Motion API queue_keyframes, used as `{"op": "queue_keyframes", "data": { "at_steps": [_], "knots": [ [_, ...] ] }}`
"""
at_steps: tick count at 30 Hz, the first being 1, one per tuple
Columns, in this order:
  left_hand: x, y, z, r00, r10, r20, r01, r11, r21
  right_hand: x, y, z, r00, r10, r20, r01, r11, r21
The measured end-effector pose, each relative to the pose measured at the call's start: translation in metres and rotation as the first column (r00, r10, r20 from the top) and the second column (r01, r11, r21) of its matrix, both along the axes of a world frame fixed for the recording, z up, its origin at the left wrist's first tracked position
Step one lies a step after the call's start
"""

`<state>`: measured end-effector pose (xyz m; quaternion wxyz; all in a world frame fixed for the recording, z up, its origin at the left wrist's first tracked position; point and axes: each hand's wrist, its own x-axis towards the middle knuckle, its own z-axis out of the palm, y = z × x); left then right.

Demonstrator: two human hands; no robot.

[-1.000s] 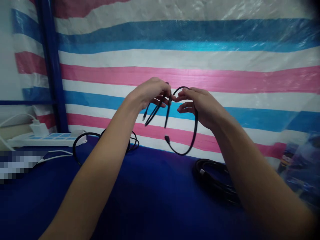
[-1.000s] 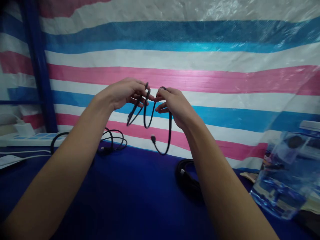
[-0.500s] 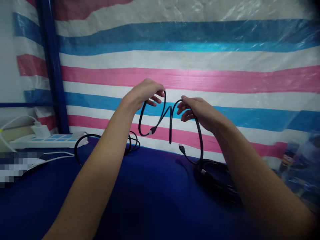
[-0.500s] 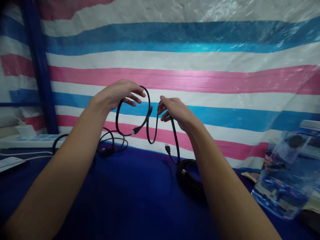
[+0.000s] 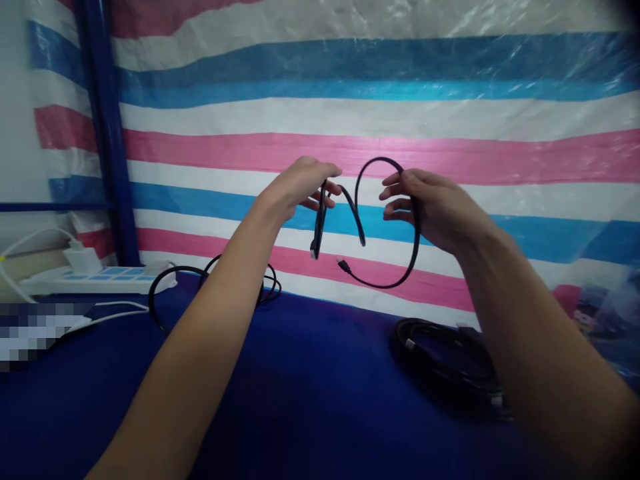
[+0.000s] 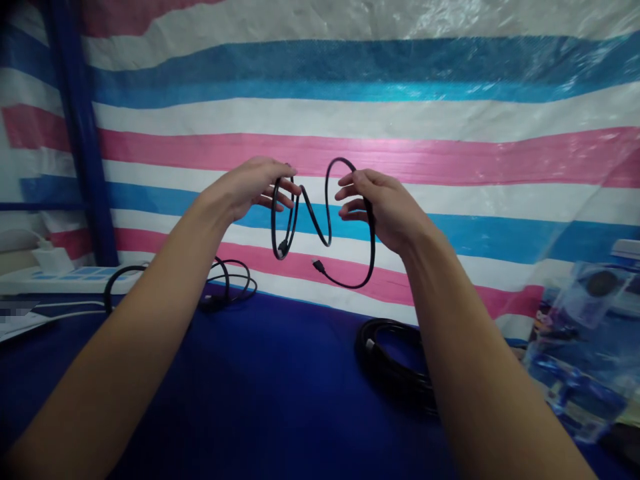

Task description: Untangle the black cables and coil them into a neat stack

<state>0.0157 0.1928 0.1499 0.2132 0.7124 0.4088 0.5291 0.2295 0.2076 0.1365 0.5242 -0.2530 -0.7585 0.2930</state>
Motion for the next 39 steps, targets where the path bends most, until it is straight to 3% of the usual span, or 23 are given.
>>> {"op": "queue_keyframes", "data": {
  "at_steps": [3, 5, 7, 11, 15, 16, 18, 20, 22, 26, 29, 32, 35, 37, 39],
  "knots": [
    [0.010, -0.002, 0.001, 0.991, -0.083, 0.102, 0.087, 0.996, -0.035, -0.002, -0.008, 0.002, 0.991, 0.010, 0.135, -0.035, 0.982, 0.184],
    [0.018, -0.006, 0.002, 0.968, -0.168, 0.188, 0.184, 0.981, -0.067, -0.006, -0.015, 0.003, 0.961, -0.004, 0.276, -0.065, 0.969, 0.240],
    [0.027, -0.010, 0.002, 0.936, -0.226, 0.271, 0.261, 0.960, -0.098, -0.012, -0.021, 0.005, 0.906, 0.003, 0.423, -0.115, 0.964, 0.238],
    [0.040, -0.017, 0.003, 0.895, -0.233, 0.381, 0.296, 0.948, -0.115, -0.026, -0.031, 0.004, 0.812, 0.009, 0.583, -0.167, 0.962, 0.218],
    [0.044, -0.030, 0.008, 0.831, -0.295, 0.473, 0.337, 0.941, -0.006, -0.031, -0.028, -0.001, 0.762, 0.029, 0.647, -0.133, 0.985, 0.112],
    [0.045, -0.035, 0.010, 0.808, -0.306, 0.503, 0.338, 0.941, 0.029, -0.030, -0.024, -0.003, 0.749, 0.018, 0.662, -0.079, 0.995, 0.062],
    [0.046, -0.047, 0.016, 0.780, -0.318, 0.539, 0.314, 0.944, 0.102, -0.026, -0.010, -0.008, 0.667, -0.113, 0.736, 0.144, 0.989, 0.022],
    [0.046, -0.058, 0.022, 0.779, -0.322, 0.538, 0.264, 0.947, 0.184, -0.019, 0.006, -0.014, 0.467, -0.303, 0.831, 0.411, 0.906, 0.100],
    [0.046, -0.068, 0.025, 0.795, -0.330, 0.509, 0.211, 0.937, 0.279, -0.012, 0.019, -0.020, 0.289, -0.409, 0.866, 0.565, 0.803, 0.191],
    [0.045, -0.077, 0.026, 0.833, -0.327, 0.446, 0.126, 0.898, 0.421, 0.006, 0.031, -0.027, 0.211, -0.471, 0.857, 0.699, 0.685, 0.205],
    [0.041, -0.078, 0.027, 0.833, -0.286, 0.474, 0.067, 0.902, 0.426, 0.023, 0.034, -0.027, 0.237, -0.449, 0.862, 0.746, 0.652, 0.134],
    [0.036, -0.074, 0.028, 0.813, -0.226, 0.536, -0.010, 0.916, 0.402, 0.039, 0.033, -0.022, 0.382, -0.306, 0.872, 0.728, 0.681, -0.080],
    [0.034, -0.068, 0.026, 0.792, -0.195, 0.578, -0.082, 0.905, 0.417, 0.046, 0.025, -0.015, 0.625, -0.207, 0.753, 0.592, 0.754, -0.285],
    [0.034, -0.063, 0.024, 0.778, -0.185, 0.600, -0.123, 0.892, 0.435, 0.044, 0.017, -0.010, 0.774, -0.193, 0.603, 0.456, 0.831, -0.319],
    [0.036, -0.060, 0.022, 0.755, -0.176, 0.632, -0.165, 0.881, 0.443, 0.039, 0.010, -0.005, 0.865, -0.152, 0.477, 0.320, 0.901, -0.293]
  ]
}}
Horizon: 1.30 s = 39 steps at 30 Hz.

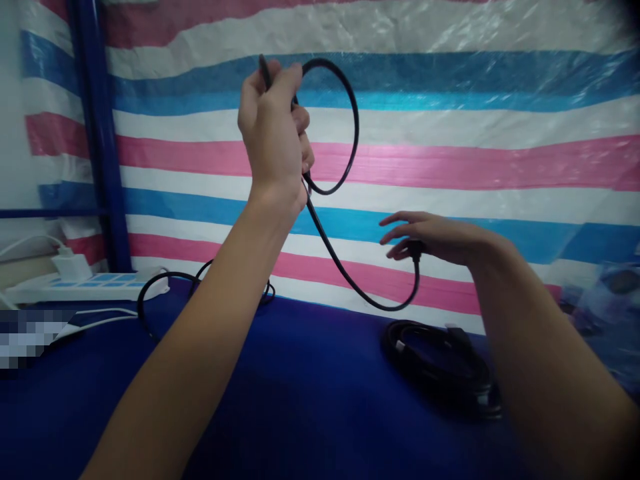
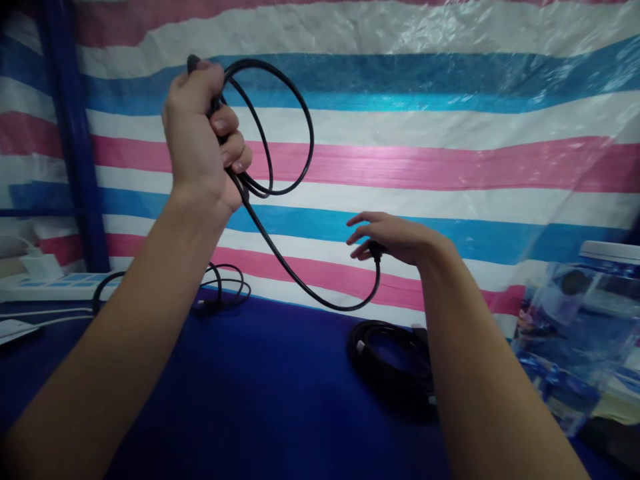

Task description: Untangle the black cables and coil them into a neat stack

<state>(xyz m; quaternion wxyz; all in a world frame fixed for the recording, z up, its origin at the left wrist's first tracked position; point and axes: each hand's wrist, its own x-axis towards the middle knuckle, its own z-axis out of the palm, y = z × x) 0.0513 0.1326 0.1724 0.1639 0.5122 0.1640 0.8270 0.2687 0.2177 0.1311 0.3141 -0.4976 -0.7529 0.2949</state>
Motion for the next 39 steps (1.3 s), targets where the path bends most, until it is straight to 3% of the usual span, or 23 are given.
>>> {"op": "queue_keyframes", "data": {
  "at_steps": [3, 5, 8, 10, 12, 14, 16, 18, 21, 23, 27, 28, 30, 32, 36, 39],
  "knots": [
    [0.001, 0.002, -0.001, 0.994, 0.013, 0.109, -0.022, 0.997, 0.080, -0.007, -0.003, 0.004, 0.998, 0.043, 0.039, -0.048, 0.989, 0.141],
    [0.001, 0.003, 0.000, 0.985, 0.007, 0.175, -0.032, 0.990, 0.139, -0.008, 0.000, 0.005, 0.964, -0.125, 0.233, 0.067, 0.968, 0.241],
    [-0.003, 0.002, 0.002, 0.975, -0.032, 0.221, -0.017, 0.976, 0.216, -0.005, 0.010, 0.005, 0.794, -0.398, 0.461, 0.274, 0.909, 0.314],
    [-0.006, 0.001, 0.003, 0.973, -0.035, 0.227, -0.027, 0.964, 0.266, -0.002, 0.014, 0.006, 0.711, -0.484, 0.511, 0.366, 0.874, 0.319],
    [-0.009, 0.000, 0.004, 0.974, -0.034, 0.224, -0.029, 0.961, 0.273, -0.001, 0.012, 0.008, 0.715, -0.495, 0.493, 0.378, 0.868, 0.323],
    [-0.012, 0.001, 0.005, 0.978, -0.043, 0.205, -0.007, 0.971, 0.237, -0.002, 0.005, 0.009, 0.837, -0.370, 0.403, 0.275, 0.922, 0.274],
    [-0.015, 0.002, 0.005, 0.982, -0.070, 0.176, 0.039, 0.984, 0.176, -0.005, -0.004, 0.010, 0.954, -0.153, 0.257, 0.101, 0.973, 0.206],
    [-0.017, 0.005, 0.005, 0.982, -0.113, 0.152, 0.098, 0.990, 0.104, -0.008, -0.009, 0.010, 0.988, 0.002, 0.154, -0.031, 0.982, 0.188],
    [-0.018, 0.011, 0.004, 0.969, -0.229, 0.089, 0.235, 0.971, -0.054, -0.015, -0.005, 0.008, 0.985, 0.034, 0.172, -0.088, 0.944, 0.317],
    [-0.017, 0.016, 0.001, 0.946, -0.324, 0.015, 0.319, 0.922, -0.218, -0.021, 0.000, 0.008, 0.980, -0.012, 0.199, -0.093, 0.857, 0.508],
    [-0.014, 0.033, -0.011, 0.903, -0.409, -0.135, 0.301, 0.824, -0.480, -0.035, -0.003, 0.011, 0.988, -0.109, 0.110, -0.035, 0.534, 0.845],
    [-0.012, 0.037, -0.014, 0.897, -0.410, -0.165, 0.274, 0.810, -0.519, -0.039, -0.007, 0.013, 0.994, -0.090, 0.061, -0.010, 0.484, 0.875],
    [-0.009, 0.046, -0.021, 0.878, -0.436, -0.197, 0.252, 0.772, -0.583, -0.047, -0.018, 0.014, 0.999, 0.037, -0.035, 0.015, 0.440, 0.898],
    [-0.006, 0.052, -0.026, 0.852, -0.487, -0.192, 0.273, 0.727, -0.630, -0.054, -0.029, 0.015, 0.978, 0.201, -0.057, -0.038, 0.443, 0.896],
    [0.005, 0.056, -0.031, 0.749, -0.637, -0.185, 0.421, 0.673, -0.608, -0.065, -0.044, 0.015, 0.897, 0.441, -0.036, -0.222, 0.521, 0.824],
    [0.015, 0.053, -0.030, 0.683, -0.727, -0.073, 0.564, 0.588, -0.580, -0.068, -0.047, 0.017, 0.847, 0.500, -0.182, -0.190, 0.603, 0.775]
  ]
}}
